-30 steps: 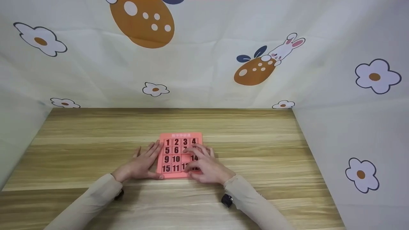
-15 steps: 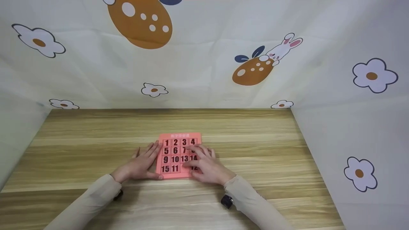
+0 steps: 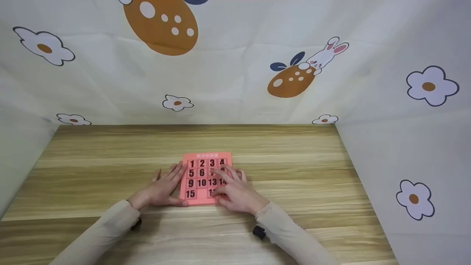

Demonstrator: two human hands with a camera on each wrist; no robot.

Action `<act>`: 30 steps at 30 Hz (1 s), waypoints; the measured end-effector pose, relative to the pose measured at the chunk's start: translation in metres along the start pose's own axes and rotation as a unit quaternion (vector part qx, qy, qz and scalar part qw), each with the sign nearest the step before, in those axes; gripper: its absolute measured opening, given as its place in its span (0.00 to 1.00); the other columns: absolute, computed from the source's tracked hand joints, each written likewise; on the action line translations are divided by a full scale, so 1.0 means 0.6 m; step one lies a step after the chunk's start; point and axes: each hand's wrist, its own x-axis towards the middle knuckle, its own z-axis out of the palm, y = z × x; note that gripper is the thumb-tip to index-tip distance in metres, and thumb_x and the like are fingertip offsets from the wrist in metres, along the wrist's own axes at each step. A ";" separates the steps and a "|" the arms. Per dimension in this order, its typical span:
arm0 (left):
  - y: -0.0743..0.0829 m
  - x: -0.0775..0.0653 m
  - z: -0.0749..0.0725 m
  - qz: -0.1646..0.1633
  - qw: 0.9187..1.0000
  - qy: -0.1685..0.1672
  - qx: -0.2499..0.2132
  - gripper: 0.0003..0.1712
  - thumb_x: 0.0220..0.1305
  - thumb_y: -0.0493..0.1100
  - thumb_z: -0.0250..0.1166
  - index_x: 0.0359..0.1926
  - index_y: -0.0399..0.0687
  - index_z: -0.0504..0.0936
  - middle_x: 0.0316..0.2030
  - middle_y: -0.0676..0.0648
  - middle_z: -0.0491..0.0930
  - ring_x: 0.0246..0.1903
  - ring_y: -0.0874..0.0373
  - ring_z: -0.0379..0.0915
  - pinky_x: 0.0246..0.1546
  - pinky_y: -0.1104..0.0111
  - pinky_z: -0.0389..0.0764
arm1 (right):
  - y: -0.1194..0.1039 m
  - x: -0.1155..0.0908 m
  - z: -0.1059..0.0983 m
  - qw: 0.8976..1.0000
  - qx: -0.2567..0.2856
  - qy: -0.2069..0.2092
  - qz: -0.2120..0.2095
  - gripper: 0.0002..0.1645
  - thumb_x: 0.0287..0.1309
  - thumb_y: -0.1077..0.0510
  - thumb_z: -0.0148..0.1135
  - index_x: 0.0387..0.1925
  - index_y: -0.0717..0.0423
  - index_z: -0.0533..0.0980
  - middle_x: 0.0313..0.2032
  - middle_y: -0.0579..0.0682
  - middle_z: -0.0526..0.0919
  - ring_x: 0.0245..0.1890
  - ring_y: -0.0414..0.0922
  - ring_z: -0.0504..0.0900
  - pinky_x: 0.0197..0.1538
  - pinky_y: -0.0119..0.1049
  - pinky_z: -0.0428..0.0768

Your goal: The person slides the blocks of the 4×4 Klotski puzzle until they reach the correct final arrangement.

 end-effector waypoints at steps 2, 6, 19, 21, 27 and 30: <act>0.000 0.000 -0.001 -0.001 1.000 -0.001 0.002 0.69 0.50 0.70 0.67 0.76 0.42 0.38 0.75 0.41 0.31 0.73 0.44 0.28 0.66 0.38 0.32 | 0.003 -0.002 -0.001 1.000 -0.004 0.013 0.000 0.09 0.54 0.54 0.66 0.39 0.45 0.86 0.69 0.56 0.62 0.68 0.63 0.54 0.60 0.68 0.54; 0.001 -0.002 -0.002 -0.001 1.000 -0.002 0.008 0.69 0.50 0.71 0.67 0.76 0.42 0.38 0.75 0.41 0.31 0.73 0.44 0.28 0.66 0.39 0.31 | 0.011 -0.008 0.004 1.000 -0.005 0.012 -0.007 0.13 0.55 0.54 0.66 0.44 0.46 0.84 0.69 0.57 0.61 0.68 0.64 0.54 0.61 0.67 0.55; 0.002 -0.003 -0.003 0.000 1.000 -0.001 0.016 0.69 0.50 0.72 0.66 0.76 0.42 0.38 0.75 0.41 0.32 0.73 0.45 0.28 0.66 0.40 0.32 | 0.027 -0.022 0.002 0.998 0.008 0.061 0.026 0.19 0.53 0.59 0.64 0.49 0.50 0.81 0.66 0.59 0.64 0.65 0.64 0.60 0.60 0.62 0.57; 0.002 -0.003 -0.003 0.000 1.000 0.000 0.017 0.69 0.49 0.72 0.66 0.76 0.41 0.38 0.75 0.41 0.32 0.73 0.44 0.28 0.66 0.39 0.33 | 0.031 -0.027 0.002 0.997 0.005 0.064 0.034 0.18 0.53 0.60 0.64 0.47 0.50 0.82 0.65 0.59 0.65 0.65 0.63 0.60 0.60 0.62 0.58; 0.004 -0.002 -0.005 -0.001 1.000 -0.003 0.014 0.69 0.50 0.72 0.66 0.76 0.41 0.38 0.75 0.40 0.32 0.73 0.44 0.28 0.66 0.39 0.32 | 0.040 -0.044 -0.001 0.997 0.003 0.065 0.047 0.17 0.51 0.60 0.65 0.45 0.50 0.82 0.65 0.59 0.65 0.66 0.57 0.58 0.62 0.60 0.55; 0.004 -0.003 -0.005 -0.001 1.000 -0.003 0.012 0.69 0.50 0.72 0.66 0.76 0.41 0.38 0.75 0.40 0.32 0.73 0.44 0.28 0.66 0.39 0.32 | 0.041 -0.047 -0.002 0.997 0.000 0.068 0.044 0.17 0.50 0.61 0.65 0.45 0.51 0.82 0.65 0.59 0.65 0.66 0.57 0.59 0.62 0.59 0.55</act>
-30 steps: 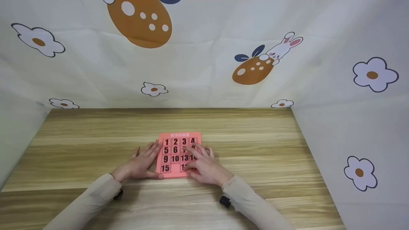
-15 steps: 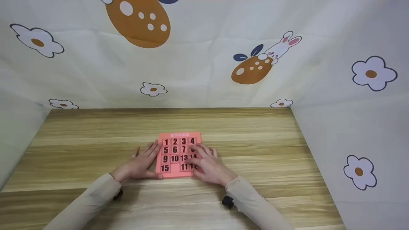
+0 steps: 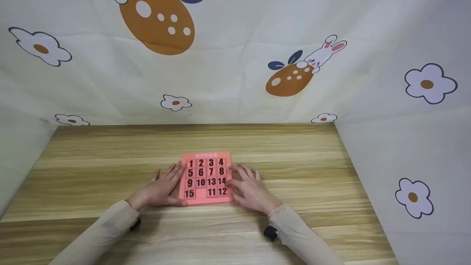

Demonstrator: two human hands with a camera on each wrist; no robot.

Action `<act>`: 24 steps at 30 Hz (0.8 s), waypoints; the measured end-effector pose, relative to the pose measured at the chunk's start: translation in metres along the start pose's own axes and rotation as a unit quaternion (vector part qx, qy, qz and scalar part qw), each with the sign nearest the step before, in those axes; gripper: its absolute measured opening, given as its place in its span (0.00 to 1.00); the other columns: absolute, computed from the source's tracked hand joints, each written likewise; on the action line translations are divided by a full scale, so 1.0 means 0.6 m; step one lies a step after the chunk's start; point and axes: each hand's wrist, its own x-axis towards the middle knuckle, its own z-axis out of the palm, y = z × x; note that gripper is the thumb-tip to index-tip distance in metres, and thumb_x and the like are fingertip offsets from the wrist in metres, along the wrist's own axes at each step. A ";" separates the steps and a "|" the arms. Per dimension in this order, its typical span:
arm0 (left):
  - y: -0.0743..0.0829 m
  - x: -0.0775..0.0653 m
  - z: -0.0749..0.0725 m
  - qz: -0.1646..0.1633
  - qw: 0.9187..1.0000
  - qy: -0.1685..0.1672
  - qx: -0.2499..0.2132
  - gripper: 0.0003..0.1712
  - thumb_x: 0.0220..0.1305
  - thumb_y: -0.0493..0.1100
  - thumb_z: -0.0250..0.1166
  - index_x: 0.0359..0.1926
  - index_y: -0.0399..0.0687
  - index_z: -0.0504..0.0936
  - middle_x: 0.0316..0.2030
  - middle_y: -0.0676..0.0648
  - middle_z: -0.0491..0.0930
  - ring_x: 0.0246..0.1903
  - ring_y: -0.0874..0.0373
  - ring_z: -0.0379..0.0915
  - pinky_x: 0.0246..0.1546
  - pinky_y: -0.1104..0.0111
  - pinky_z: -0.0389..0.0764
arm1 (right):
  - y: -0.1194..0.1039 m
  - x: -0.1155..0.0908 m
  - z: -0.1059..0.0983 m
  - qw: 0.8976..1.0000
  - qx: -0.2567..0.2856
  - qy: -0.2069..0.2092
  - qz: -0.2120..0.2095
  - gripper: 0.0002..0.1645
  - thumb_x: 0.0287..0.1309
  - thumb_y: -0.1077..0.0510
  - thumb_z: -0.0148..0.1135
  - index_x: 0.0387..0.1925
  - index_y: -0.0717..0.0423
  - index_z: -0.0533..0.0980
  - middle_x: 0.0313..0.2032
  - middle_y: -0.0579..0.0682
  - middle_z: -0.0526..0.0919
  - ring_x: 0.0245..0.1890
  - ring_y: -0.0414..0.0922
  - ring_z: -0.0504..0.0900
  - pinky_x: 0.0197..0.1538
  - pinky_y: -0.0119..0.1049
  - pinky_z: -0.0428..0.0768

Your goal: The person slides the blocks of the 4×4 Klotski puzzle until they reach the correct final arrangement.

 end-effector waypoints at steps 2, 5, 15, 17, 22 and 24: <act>0.000 -0.001 0.000 0.000 1.000 0.001 0.000 0.69 0.50 0.72 0.66 0.76 0.41 0.38 0.75 0.40 0.32 0.73 0.44 0.28 0.66 0.39 0.32 | -0.001 0.001 0.001 1.000 -0.001 0.003 -0.004 0.17 0.50 0.61 0.65 0.46 0.51 0.82 0.65 0.59 0.66 0.66 0.57 0.59 0.61 0.58 0.56; -0.001 0.000 0.000 0.000 1.000 -0.001 0.000 0.69 0.50 0.72 0.66 0.76 0.41 0.38 0.75 0.40 0.32 0.73 0.44 0.28 0.66 0.40 0.32 | -0.006 0.007 0.005 1.000 0.005 0.002 -0.008 0.19 0.51 0.60 0.65 0.47 0.50 0.82 0.65 0.59 0.66 0.66 0.58 0.59 0.60 0.58 0.57; -0.003 0.002 0.002 0.001 1.000 -0.003 -0.010 0.69 0.50 0.71 0.67 0.76 0.42 0.37 0.75 0.41 0.31 0.73 0.45 0.27 0.66 0.40 0.29 | -0.044 0.044 0.025 0.997 0.006 -0.072 -0.026 0.26 0.61 0.50 0.62 0.61 0.43 0.75 0.70 0.58 0.58 0.69 0.60 0.53 0.63 0.63 0.55; -0.003 0.002 0.002 0.002 1.000 -0.002 -0.009 0.69 0.50 0.71 0.67 0.76 0.41 0.37 0.75 0.41 0.31 0.73 0.45 0.27 0.66 0.40 0.30 | -0.054 0.052 0.031 0.995 0.000 -0.089 -0.033 0.27 0.63 0.47 0.59 0.64 0.41 0.73 0.71 0.58 0.57 0.69 0.60 0.52 0.63 0.66 0.53; -0.002 0.001 0.001 0.000 1.000 -0.001 0.001 0.69 0.50 0.72 0.66 0.76 0.42 0.38 0.75 0.41 0.32 0.73 0.45 0.28 0.66 0.40 0.31 | -0.075 0.067 0.042 0.989 -0.029 -0.138 -0.051 0.29 0.67 0.42 0.52 0.68 0.37 0.68 0.73 0.55 0.51 0.71 0.60 0.48 0.64 0.67 0.49; -0.002 0.000 0.001 -0.001 1.000 -0.003 0.005 0.69 0.50 0.73 0.65 0.76 0.42 0.38 0.75 0.41 0.31 0.73 0.45 0.28 0.66 0.40 0.31 | -0.080 0.071 0.042 0.988 -0.036 -0.143 -0.051 0.27 0.67 0.41 0.51 0.66 0.37 0.70 0.73 0.53 0.51 0.71 0.60 0.47 0.65 0.67 0.48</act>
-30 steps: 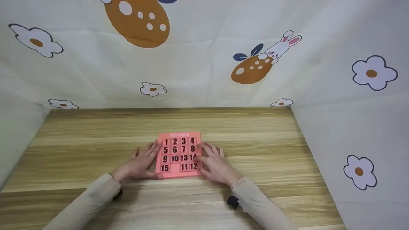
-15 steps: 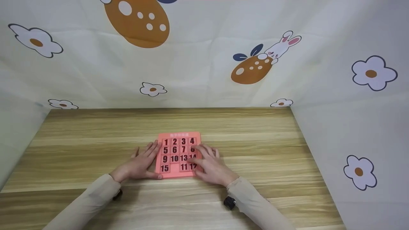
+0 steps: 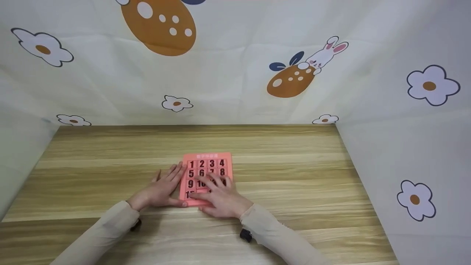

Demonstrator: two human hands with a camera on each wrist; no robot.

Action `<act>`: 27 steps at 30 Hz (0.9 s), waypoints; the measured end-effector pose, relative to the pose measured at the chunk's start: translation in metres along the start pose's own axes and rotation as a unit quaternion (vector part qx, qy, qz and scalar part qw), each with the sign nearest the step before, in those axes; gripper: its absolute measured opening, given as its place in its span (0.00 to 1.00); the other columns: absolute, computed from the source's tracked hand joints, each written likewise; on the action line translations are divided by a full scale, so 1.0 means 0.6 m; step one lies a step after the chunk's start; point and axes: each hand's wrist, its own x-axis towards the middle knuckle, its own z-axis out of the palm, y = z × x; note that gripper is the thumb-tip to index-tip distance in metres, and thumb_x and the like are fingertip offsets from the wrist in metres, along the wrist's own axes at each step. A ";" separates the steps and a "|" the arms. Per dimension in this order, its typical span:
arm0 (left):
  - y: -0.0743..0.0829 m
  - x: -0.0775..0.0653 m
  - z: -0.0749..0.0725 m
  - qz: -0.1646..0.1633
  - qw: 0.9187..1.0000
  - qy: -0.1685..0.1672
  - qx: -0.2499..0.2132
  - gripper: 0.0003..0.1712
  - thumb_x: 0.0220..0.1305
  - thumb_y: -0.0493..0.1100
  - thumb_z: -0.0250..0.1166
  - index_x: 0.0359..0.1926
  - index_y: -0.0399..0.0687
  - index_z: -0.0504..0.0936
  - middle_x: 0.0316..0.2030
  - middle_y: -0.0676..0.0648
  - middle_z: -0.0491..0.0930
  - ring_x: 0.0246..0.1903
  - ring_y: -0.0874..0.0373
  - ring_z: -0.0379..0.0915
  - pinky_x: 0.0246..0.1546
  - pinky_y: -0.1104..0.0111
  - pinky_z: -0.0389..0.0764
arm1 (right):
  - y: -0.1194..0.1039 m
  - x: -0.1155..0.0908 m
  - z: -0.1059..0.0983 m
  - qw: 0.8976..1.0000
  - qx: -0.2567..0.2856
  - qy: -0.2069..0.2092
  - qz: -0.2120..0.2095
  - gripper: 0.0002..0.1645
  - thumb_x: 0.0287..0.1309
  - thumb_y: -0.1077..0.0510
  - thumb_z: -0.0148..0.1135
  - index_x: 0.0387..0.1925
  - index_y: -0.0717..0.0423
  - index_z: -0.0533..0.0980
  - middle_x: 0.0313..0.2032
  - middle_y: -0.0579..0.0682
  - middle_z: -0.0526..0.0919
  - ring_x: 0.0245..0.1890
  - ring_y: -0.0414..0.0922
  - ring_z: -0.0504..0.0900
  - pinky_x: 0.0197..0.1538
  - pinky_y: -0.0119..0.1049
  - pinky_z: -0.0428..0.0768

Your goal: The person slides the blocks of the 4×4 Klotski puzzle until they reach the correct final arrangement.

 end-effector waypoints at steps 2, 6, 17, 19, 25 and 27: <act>0.001 -0.001 0.001 0.000 1.000 -0.001 -0.002 0.69 0.49 0.73 0.65 0.76 0.42 0.38 0.75 0.41 0.31 0.73 0.45 0.28 0.66 0.40 0.31 | -0.001 0.000 -0.004 1.000 -0.002 0.013 0.008 0.24 0.67 0.42 0.54 0.61 0.39 0.75 0.73 0.51 0.54 0.71 0.59 0.48 0.65 0.67 0.49; 0.001 -0.001 0.002 -0.003 1.000 0.001 -0.002 0.69 0.49 0.73 0.65 0.76 0.42 0.38 0.75 0.41 0.31 0.73 0.45 0.28 0.67 0.41 0.31 | 0.003 -0.001 -0.014 0.998 0.010 0.064 0.025 0.14 0.62 0.46 0.61 0.44 0.43 0.85 0.69 0.51 0.62 0.70 0.60 0.52 0.63 0.67 0.51; 0.002 -0.001 0.004 0.009 1.000 0.008 -0.013 0.67 0.51 0.70 0.66 0.76 0.40 0.40 0.75 0.39 0.33 0.73 0.43 0.29 0.65 0.37 0.33 | 0.001 0.024 -0.004 0.999 -0.005 0.027 0.027 0.28 0.65 0.43 0.56 0.65 0.43 0.71 0.73 0.56 0.52 0.71 0.62 0.46 0.65 0.68 0.46; 0.003 -0.001 0.003 0.008 1.000 0.005 -0.013 0.67 0.51 0.71 0.66 0.76 0.41 0.40 0.75 0.40 0.33 0.73 0.44 0.29 0.65 0.37 0.33 | 0.001 0.023 -0.004 1.000 -0.002 0.017 0.022 0.26 0.65 0.43 0.56 0.63 0.41 0.74 0.73 0.54 0.53 0.71 0.62 0.45 0.66 0.68 0.45; 0.001 -0.002 0.002 0.004 1.000 0.007 -0.008 0.69 0.49 0.71 0.66 0.76 0.41 0.39 0.75 0.40 0.32 0.73 0.45 0.28 0.66 0.39 0.32 | 0.004 0.015 -0.009 0.999 0.030 0.016 0.004 0.22 0.64 0.43 0.57 0.58 0.39 0.78 0.73 0.51 0.55 0.71 0.63 0.46 0.64 0.71 0.43; 0.000 -0.003 0.001 0.004 1.000 0.007 -0.005 0.69 0.49 0.72 0.66 0.76 0.42 0.39 0.75 0.41 0.32 0.73 0.45 0.27 0.66 0.39 0.32 | 0.006 0.014 -0.010 0.998 0.027 0.046 0.017 0.22 0.64 0.45 0.58 0.57 0.43 0.78 0.72 0.53 0.57 0.70 0.63 0.49 0.63 0.71 0.47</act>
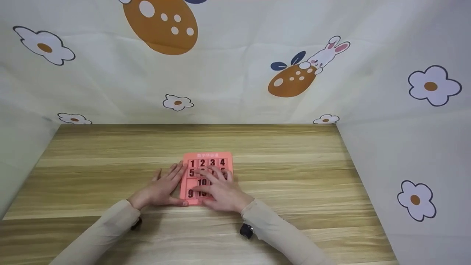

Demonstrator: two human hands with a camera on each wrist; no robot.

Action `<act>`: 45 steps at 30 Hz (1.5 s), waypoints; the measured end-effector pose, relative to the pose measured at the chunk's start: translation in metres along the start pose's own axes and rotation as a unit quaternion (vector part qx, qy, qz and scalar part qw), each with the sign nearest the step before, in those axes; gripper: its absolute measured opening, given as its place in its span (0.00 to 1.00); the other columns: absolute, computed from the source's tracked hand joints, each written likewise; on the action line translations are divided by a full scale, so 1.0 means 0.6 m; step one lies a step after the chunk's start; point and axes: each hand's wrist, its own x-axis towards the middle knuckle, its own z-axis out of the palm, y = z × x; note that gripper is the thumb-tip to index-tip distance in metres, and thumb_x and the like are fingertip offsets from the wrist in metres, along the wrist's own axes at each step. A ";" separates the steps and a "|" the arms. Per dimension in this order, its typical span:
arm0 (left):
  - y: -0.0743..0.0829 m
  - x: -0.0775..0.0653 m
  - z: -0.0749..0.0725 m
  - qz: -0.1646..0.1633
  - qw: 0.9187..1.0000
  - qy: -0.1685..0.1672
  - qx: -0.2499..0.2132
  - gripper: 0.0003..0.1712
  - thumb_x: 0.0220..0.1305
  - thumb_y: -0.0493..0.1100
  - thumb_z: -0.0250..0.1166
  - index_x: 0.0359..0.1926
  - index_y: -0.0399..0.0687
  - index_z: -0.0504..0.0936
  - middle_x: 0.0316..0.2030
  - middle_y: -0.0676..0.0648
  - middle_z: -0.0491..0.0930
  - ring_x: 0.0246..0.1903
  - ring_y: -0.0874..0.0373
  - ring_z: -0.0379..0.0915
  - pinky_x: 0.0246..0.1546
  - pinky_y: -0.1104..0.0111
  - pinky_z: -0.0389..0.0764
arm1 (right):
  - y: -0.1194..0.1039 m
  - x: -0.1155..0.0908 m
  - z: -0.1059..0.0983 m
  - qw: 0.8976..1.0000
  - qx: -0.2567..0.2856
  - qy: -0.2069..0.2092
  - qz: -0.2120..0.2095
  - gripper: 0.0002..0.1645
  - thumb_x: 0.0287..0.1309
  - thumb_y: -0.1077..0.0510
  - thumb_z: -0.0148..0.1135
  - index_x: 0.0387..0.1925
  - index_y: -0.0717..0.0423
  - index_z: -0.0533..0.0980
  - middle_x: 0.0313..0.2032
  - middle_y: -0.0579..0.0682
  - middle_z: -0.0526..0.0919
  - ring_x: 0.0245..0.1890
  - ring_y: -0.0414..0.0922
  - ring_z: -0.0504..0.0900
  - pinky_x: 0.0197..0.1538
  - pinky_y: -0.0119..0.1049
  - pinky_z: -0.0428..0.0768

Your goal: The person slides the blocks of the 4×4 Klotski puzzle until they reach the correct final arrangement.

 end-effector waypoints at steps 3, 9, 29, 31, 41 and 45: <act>-0.001 0.000 -0.001 0.001 1.000 -0.001 0.003 0.69 0.49 0.72 0.66 0.76 0.42 0.38 0.75 0.41 0.31 0.73 0.44 0.27 0.66 0.39 0.32 | 0.004 0.000 0.000 0.999 -0.007 0.040 0.031 0.19 0.61 0.49 0.61 0.52 0.48 0.80 0.69 0.55 0.60 0.69 0.62 0.53 0.63 0.68 0.52; -0.003 -0.001 -0.002 0.003 1.000 0.001 0.002 0.69 0.50 0.72 0.66 0.76 0.41 0.39 0.75 0.40 0.32 0.73 0.43 0.28 0.65 0.38 0.32 | 0.005 0.001 0.006 0.999 -0.031 0.002 0.025 0.27 0.61 0.48 0.59 0.62 0.46 0.74 0.71 0.57 0.55 0.69 0.64 0.50 0.62 0.70 0.51; 0.003 0.001 -0.003 -0.001 1.000 0.001 0.000 0.69 0.49 0.71 0.67 0.76 0.40 0.39 0.75 0.40 0.33 0.73 0.44 0.30 0.66 0.39 0.33 | 0.041 -0.035 -0.003 0.993 -0.026 0.106 0.053 0.12 0.54 0.52 0.65 0.41 0.49 0.82 0.65 0.59 0.65 0.66 0.61 0.57 0.60 0.65 0.56; 0.002 0.001 -0.002 -0.003 1.000 0.000 0.003 0.69 0.49 0.71 0.67 0.76 0.41 0.39 0.75 0.41 0.33 0.73 0.44 0.29 0.66 0.39 0.32 | 0.041 -0.035 -0.001 0.995 -0.021 0.085 0.047 0.15 0.56 0.50 0.64 0.45 0.48 0.82 0.67 0.58 0.63 0.67 0.61 0.56 0.60 0.67 0.54; 0.002 0.001 0.000 -0.009 1.000 -0.001 0.000 0.70 0.48 0.72 0.67 0.76 0.42 0.38 0.75 0.41 0.32 0.73 0.45 0.28 0.66 0.40 0.31 | 0.043 -0.039 0.000 0.996 0.044 0.069 -0.035 0.12 0.55 0.52 0.65 0.42 0.43 0.84 0.67 0.57 0.63 0.67 0.61 0.55 0.62 0.65 0.52; 0.002 0.002 -0.001 -0.007 1.000 -0.001 -0.002 0.70 0.49 0.71 0.67 0.76 0.42 0.38 0.75 0.42 0.32 0.73 0.45 0.28 0.66 0.40 0.31 | 0.046 -0.039 -0.001 0.995 0.048 0.083 -0.038 0.09 0.53 0.54 0.66 0.38 0.44 0.85 0.65 0.54 0.66 0.66 0.62 0.57 0.62 0.64 0.52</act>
